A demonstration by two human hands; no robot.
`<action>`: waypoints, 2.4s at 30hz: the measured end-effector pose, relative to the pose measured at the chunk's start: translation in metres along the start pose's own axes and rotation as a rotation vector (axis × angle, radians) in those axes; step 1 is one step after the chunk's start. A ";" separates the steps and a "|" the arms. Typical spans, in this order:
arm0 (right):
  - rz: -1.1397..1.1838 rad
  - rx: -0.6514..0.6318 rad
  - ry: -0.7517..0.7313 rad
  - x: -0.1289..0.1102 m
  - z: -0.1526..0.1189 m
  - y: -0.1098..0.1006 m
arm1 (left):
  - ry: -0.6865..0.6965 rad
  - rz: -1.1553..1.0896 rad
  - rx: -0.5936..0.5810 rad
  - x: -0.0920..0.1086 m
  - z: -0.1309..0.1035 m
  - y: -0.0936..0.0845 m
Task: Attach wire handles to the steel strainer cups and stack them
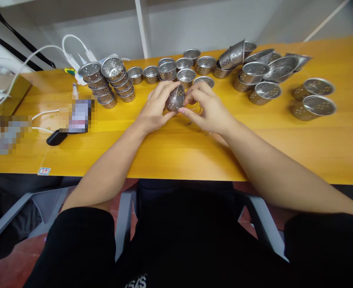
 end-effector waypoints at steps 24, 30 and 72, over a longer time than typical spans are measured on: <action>-0.039 0.213 0.064 0.022 -0.005 0.000 | 0.078 0.162 0.051 -0.040 0.004 0.002; -0.036 0.181 0.121 0.057 -0.007 0.000 | 0.027 0.117 0.176 -0.063 0.009 -0.008; -0.058 0.130 0.249 0.146 0.001 -0.028 | -0.104 -0.090 0.236 -0.125 0.001 -0.012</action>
Point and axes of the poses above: each hand's wrist, its own z-axis towards the middle knuckle, its own y-axis out of the palm, x = y × z, the point moved 5 cm from there along z, towards the middle knuckle, and after that the axes turned 6 degrees about -x, right-handed, at the moved point
